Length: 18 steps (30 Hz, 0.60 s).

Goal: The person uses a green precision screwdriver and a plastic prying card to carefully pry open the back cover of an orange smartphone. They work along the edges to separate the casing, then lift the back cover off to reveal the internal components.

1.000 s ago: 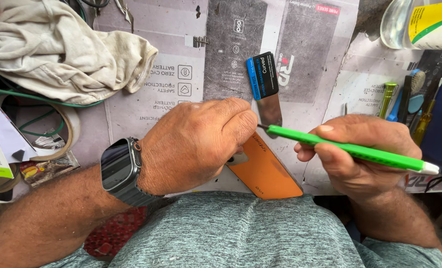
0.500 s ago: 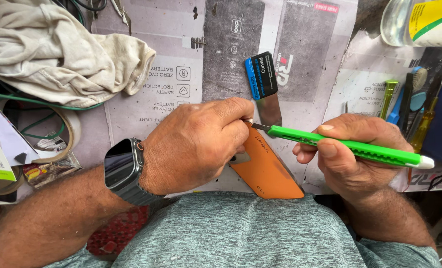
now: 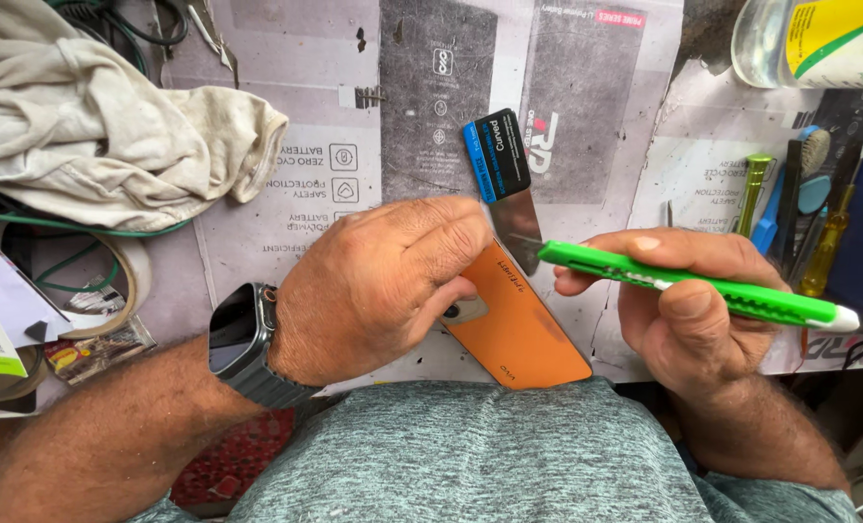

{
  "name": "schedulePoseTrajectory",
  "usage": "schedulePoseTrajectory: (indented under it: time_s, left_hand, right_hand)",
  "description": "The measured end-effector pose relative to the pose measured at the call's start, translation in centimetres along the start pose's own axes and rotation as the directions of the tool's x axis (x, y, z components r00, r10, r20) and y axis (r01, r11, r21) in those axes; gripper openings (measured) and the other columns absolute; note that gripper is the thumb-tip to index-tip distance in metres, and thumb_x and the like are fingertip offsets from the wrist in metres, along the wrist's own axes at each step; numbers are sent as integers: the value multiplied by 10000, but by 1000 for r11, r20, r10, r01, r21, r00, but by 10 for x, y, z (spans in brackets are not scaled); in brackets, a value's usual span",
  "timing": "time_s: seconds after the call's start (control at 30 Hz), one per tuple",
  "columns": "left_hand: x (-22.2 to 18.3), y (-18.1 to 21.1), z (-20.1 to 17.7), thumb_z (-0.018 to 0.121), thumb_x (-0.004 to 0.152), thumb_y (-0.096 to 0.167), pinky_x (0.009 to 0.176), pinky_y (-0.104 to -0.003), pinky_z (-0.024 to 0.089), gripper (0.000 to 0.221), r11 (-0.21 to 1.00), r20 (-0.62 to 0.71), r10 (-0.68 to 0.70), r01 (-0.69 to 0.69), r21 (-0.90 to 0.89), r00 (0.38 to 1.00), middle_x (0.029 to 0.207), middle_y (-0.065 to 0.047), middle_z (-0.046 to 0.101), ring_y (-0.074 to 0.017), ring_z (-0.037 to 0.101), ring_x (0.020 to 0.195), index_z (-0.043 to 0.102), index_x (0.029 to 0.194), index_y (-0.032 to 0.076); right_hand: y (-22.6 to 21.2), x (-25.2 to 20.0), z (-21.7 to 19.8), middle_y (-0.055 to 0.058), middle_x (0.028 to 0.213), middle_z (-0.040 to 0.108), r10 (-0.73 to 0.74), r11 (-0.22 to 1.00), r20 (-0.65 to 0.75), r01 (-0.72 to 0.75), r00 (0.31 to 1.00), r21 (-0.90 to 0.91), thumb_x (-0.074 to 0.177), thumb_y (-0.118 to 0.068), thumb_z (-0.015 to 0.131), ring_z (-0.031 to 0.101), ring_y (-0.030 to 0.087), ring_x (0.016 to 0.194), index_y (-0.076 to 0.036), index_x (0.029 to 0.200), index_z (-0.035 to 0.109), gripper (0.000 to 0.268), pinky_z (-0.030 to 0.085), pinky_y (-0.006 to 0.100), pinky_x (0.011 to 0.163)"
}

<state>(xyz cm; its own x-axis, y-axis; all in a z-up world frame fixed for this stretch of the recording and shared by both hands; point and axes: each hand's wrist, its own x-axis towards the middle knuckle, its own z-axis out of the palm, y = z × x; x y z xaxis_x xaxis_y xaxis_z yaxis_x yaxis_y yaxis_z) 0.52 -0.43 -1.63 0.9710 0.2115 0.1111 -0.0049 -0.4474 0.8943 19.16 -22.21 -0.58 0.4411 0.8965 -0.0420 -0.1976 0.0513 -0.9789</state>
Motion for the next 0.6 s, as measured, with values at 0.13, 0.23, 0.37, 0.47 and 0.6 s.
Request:
schedulePoseTrajectory:
  time_s: [0.13,0.23,0.37,0.47,0.6]
  left_hand:
    - [0,-2,0,841,809,105,911,-400,602,464,999,17,-32,32,-17,999,1201,-164,685,-331,709,1099,597,1190,4]
    - [0,-2,0,842,809,108,917,-407,597,467,998,19,-50,50,-23,999,1204,-164,685,-331,708,1105,597,1194,8]
    - [0,-2,0,844,808,109,905,-412,599,522,997,24,-73,74,-36,997,1194,-163,691,-334,711,1104,572,1244,19]
    - [-1,-4,2,845,820,115,882,-414,602,599,995,20,-86,87,-40,996,1184,-164,697,-334,718,1086,521,1315,19]
    - [-2,-4,2,853,819,130,812,-402,605,686,992,38,-113,115,-53,993,1144,-162,705,-322,731,1010,473,1380,25]
  right_hand:
    - [1,-2,-1,301,1084,706,12,996,-17,-14,1000,-91,1115,-195,645,761,359,930,-11,1267,613,241,678,483,880]
    - [0,-5,1,290,1050,719,17,972,-48,-27,999,-233,1052,-176,683,779,338,909,-24,1235,603,251,692,452,816]
    - [-8,-6,8,260,1086,730,16,947,-36,-27,999,-321,1060,-240,665,789,301,933,-72,1241,609,253,693,408,799]
    - [-16,-5,10,250,1102,723,50,940,-5,-48,999,-339,1100,-260,658,781,288,960,-107,1294,604,252,685,394,837]
    - [-14,-3,10,234,1127,730,53,930,0,-50,999,-364,1087,-270,653,785,279,959,-121,1279,611,247,685,382,835]
